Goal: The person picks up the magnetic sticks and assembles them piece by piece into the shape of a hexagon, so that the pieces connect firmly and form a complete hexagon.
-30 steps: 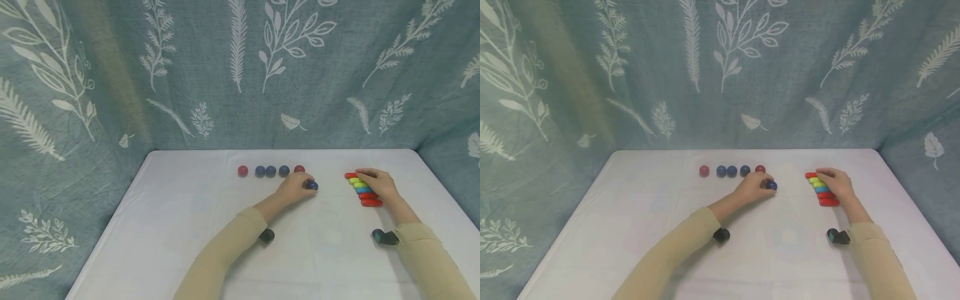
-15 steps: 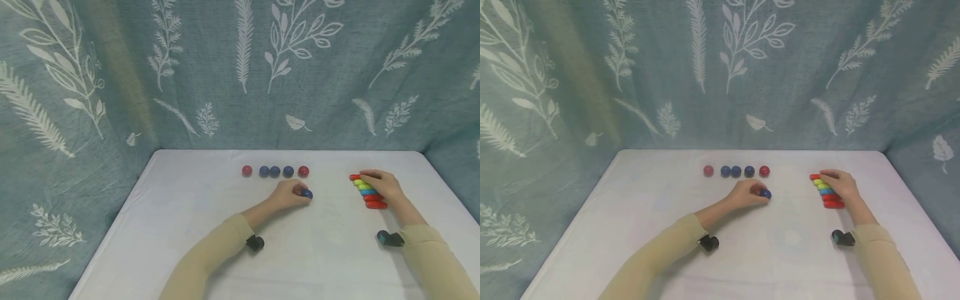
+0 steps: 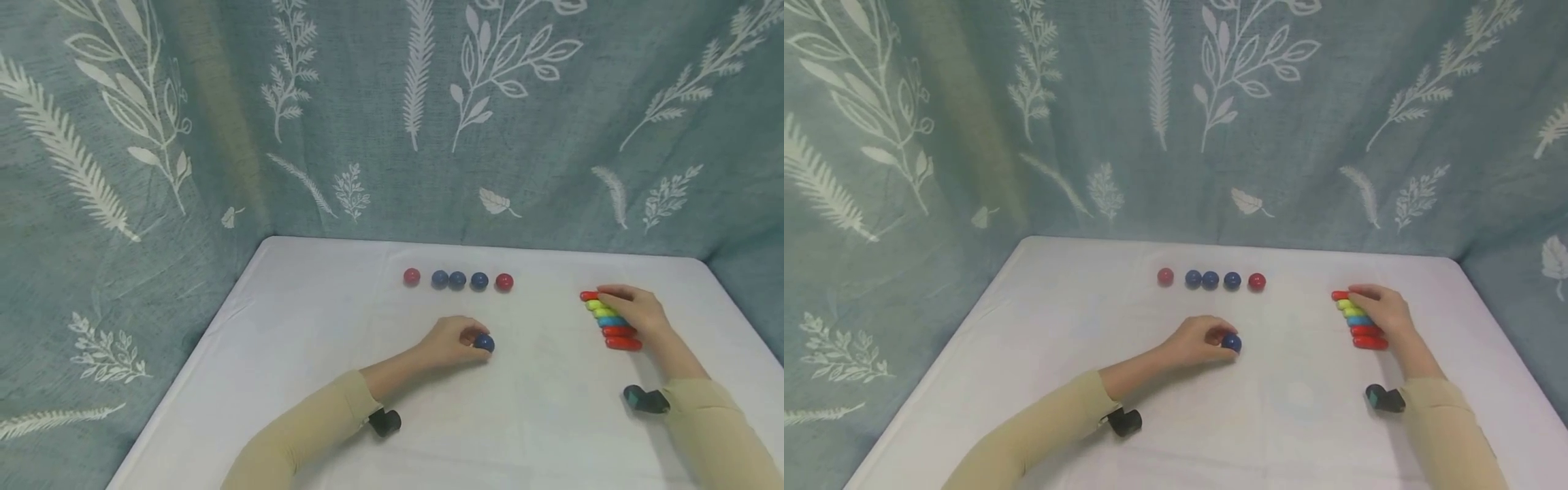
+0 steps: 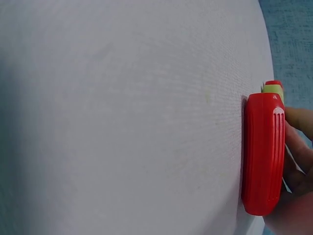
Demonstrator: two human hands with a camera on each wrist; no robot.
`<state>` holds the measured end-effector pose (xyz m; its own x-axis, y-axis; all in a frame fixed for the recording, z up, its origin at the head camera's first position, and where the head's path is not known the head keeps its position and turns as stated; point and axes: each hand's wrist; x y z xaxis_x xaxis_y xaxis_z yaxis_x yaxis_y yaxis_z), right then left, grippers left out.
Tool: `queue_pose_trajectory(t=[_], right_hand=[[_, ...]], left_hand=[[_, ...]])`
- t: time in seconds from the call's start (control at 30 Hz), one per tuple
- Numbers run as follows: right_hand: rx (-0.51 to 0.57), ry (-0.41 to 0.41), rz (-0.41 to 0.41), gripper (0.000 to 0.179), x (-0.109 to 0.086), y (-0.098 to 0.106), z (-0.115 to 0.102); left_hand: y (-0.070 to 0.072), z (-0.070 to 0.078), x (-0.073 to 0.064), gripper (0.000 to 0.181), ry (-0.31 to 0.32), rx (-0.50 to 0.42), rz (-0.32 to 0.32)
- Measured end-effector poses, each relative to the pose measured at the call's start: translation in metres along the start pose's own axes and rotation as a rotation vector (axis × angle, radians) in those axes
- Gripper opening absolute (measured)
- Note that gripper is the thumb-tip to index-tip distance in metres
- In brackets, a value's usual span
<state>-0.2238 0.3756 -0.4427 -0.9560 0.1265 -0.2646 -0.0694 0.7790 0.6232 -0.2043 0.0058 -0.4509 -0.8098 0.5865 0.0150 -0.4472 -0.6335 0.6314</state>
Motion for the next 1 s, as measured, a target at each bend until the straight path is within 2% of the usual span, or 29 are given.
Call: queue_pose_trajectory(t=[0.27,0.47,0.67,0.87,1.0], right_hand=[[-0.006,-0.024,0.009,0.071,0.001,0.002,0.001],[-0.031,-0.007,-0.009,0.069,-0.001,0.006,-0.001],[-0.054,-0.021,-0.026,0.069,-0.002,0.007,-0.005],[-0.059,-0.006,-0.054,0.071,0.002,0.008,-0.007],[-0.079,-0.014,-0.066,0.073,0.007,0.008,-0.005]], left_hand=[[0.009,-0.003,-0.026,0.037,0.013,-0.028,0.018],[0.014,-0.006,-0.043,0.042,0.042,-0.06,0.037],[0.02,-0.012,-0.062,0.04,0.046,-0.125,0.072],[0.027,-0.02,-0.086,0.037,0.091,-0.156,0.099],[0.033,-0.024,-0.101,0.039,0.124,-0.132,0.115]])
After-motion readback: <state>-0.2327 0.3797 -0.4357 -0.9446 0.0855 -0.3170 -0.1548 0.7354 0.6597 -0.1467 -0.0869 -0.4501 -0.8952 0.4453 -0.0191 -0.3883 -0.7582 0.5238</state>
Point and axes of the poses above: each hand's wrist, its own x-axis towards the middle knuckle, its own y-axis out of the back of the hand, z = x × y, and after that the axes turned 2 degrees about -x, right-handed
